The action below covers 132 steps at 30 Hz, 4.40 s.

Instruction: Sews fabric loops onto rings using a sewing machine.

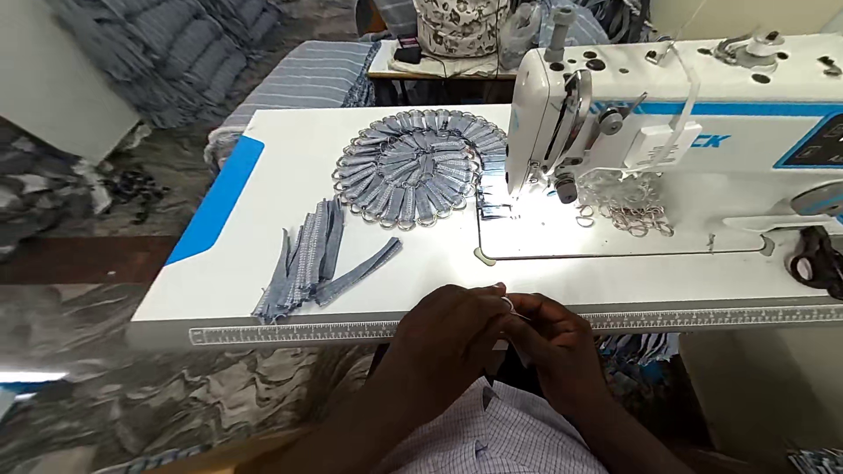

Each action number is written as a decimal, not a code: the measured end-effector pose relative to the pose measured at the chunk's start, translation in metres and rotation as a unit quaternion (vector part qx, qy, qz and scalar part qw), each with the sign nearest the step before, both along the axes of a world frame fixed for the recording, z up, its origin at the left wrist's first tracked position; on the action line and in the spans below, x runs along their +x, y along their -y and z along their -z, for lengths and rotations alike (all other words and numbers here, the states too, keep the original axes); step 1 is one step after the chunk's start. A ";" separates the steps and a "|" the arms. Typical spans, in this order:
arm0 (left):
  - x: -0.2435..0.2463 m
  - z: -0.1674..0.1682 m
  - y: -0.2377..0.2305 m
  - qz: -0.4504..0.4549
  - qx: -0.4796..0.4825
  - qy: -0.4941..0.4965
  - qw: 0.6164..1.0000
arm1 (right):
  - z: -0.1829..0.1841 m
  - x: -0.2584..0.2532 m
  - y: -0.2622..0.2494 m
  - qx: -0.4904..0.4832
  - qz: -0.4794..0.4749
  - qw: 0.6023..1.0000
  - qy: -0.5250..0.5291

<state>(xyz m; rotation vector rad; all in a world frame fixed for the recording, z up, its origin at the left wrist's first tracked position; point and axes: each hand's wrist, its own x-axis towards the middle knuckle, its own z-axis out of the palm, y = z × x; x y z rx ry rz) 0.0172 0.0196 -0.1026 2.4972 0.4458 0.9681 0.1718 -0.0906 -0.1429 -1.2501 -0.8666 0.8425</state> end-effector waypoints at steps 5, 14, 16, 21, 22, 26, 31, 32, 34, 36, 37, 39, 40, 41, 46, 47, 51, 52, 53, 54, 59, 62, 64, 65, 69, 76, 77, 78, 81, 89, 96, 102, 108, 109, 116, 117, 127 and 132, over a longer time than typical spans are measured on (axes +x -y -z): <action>0.002 -0.005 -0.007 0.058 -0.184 0.015 0.981 | 0.011 0.007 0.002 0.053 -0.141 0.959 -0.240; 0.007 -0.013 -0.026 0.021 -0.459 0.043 0.887 | 0.009 -0.006 0.013 0.053 -0.098 0.993 -0.040; 0.006 -0.008 -0.031 0.015 -0.413 0.012 0.910 | 0.010 0.001 0.015 0.072 -0.179 0.979 -0.068; -0.004 -0.014 -0.034 0.045 -0.387 -0.010 0.921 | 0.004 0.000 0.012 0.091 -0.142 0.986 -0.012; -0.006 -0.017 -0.032 0.055 -0.393 -0.012 0.918 | 0.000 -0.002 0.010 0.075 -0.105 0.992 0.012; -0.016 -0.022 -0.021 0.056 -0.358 -0.033 0.931 | -0.011 -0.003 0.001 0.021 -0.049 0.994 0.100; -0.019 -0.025 -0.018 0.051 -0.323 -0.054 0.944 | -0.011 -0.006 -0.004 -0.012 -0.041 0.994 0.102; -0.017 -0.022 -0.017 0.037 -0.311 -0.055 0.948 | -0.011 -0.006 -0.005 -0.013 -0.044 0.994 0.097; -0.014 -0.018 -0.016 0.016 -0.293 -0.046 0.955 | -0.010 -0.007 -0.006 -0.019 -0.044 0.995 0.088; -0.012 -0.014 -0.018 0.002 -0.267 -0.042 0.963 | -0.004 -0.008 -0.008 0.003 -0.013 0.994 0.108; -0.011 -0.012 -0.018 -0.003 -0.251 -0.040 0.967 | 0.002 -0.009 -0.009 0.034 0.012 0.990 0.134; -0.008 -0.010 -0.020 -0.009 -0.217 -0.046 0.975 | 0.015 -0.009 -0.012 0.090 0.023 0.980 0.176; -0.006 -0.009 -0.021 -0.010 -0.202 -0.055 0.978 | 0.021 -0.008 -0.014 0.115 0.028 0.976 0.180; -0.003 -0.008 -0.022 -0.011 -0.192 -0.067 0.979 | 0.026 -0.008 -0.017 0.135 0.038 0.973 0.184; 0.018 -0.004 -0.030 -0.005 -0.273 -0.038 0.961 | 0.038 -0.001 -0.023 0.192 0.146 0.914 0.325; 0.023 -0.003 -0.031 -0.004 -0.311 -0.026 0.950 | 0.039 0.004 -0.024 0.197 0.159 0.898 0.361; 0.046 0.006 -0.052 -0.017 -0.426 -0.017 0.904 | 0.029 0.054 -0.037 0.149 0.090 0.854 0.489; 0.053 0.014 -0.064 -0.026 -0.389 -0.045 0.920 | 0.025 0.075 -0.046 0.119 0.055 0.845 0.519; 0.060 0.025 -0.079 -0.039 -0.310 -0.087 0.946 | 0.022 0.097 -0.057 0.091 0.017 0.834 0.543; 0.069 0.036 -0.092 -0.060 -0.218 -0.128 0.966 | 0.021 0.117 -0.070 0.070 -0.018 0.824 0.562; 0.099 0.054 -0.118 -0.005 0.076 -0.162 0.984 | 0.026 0.162 -0.113 0.013 -0.085 0.828 0.554; 0.100 0.055 -0.113 0.072 0.148 -0.190 0.968 | 0.029 0.161 -0.114 0.015 -0.072 0.835 0.545; 0.098 0.057 -0.109 0.063 0.161 -0.213 0.962 | 0.030 0.160 -0.113 0.009 -0.057 0.837 0.544; 0.099 0.060 -0.108 0.047 0.163 -0.218 0.961 | 0.030 0.159 -0.114 0.009 -0.044 0.837 0.545; 0.109 0.066 -0.112 -0.019 0.144 -0.230 0.962 | 0.037 0.167 -0.129 0.021 -0.003 0.820 0.572; 0.111 0.068 -0.111 -0.043 0.119 -0.232 0.965 | 0.004 0.165 -0.064 0.005 0.124 0.851 0.511; 0.112 0.068 -0.111 -0.041 0.117 -0.241 0.963 | 0.000 0.176 -0.040 0.016 0.187 0.835 0.518; 0.113 0.067 -0.112 -0.028 0.109 -0.248 0.962 | -0.001 0.194 -0.015 0.009 0.255 0.801 0.542; 0.116 0.065 -0.115 -0.004 0.068 -0.279 0.958 | 0.025 0.271 0.053 -0.101 0.364 0.712 0.593; 0.116 0.065 -0.113 0.003 0.059 -0.277 0.959 | 0.049 0.293 0.064 -0.107 0.337 0.677 0.646; 0.121 0.064 -0.118 -0.006 0.060 -0.276 0.959 | 0.048 0.293 0.062 -0.067 0.371 0.671 0.638; 0.128 0.063 -0.122 -0.022 0.071 -0.276 0.958 | 0.036 0.283 0.056 -0.138 0.318 0.693 0.632; 0.128 0.063 -0.119 -0.031 0.089 -0.270 0.958 | 0.035 0.282 0.055 -0.082 0.370 0.662 0.647; 0.128 0.063 -0.119 -0.032 0.085 -0.272 0.958 | 0.034 0.282 0.055 -0.072 0.369 0.657 0.653; 0.131 0.067 -0.122 -0.038 0.069 -0.276 0.958 | 0.021 0.228 0.022 -0.032 0.338 0.730 0.593; 0.130 0.067 -0.122 -0.039 0.069 -0.276 0.958 | 0.017 0.218 0.006 -0.053 0.289 0.770 0.567; 0.121 0.064 -0.119 -0.058 0.069 -0.204 0.975 | -0.023 0.202 -0.081 -0.285 0.041 0.668 0.686; 0.115 0.065 -0.117 -0.042 0.074 -0.181 0.980 | -0.032 0.197 -0.079 -0.293 -0.051 0.604 0.740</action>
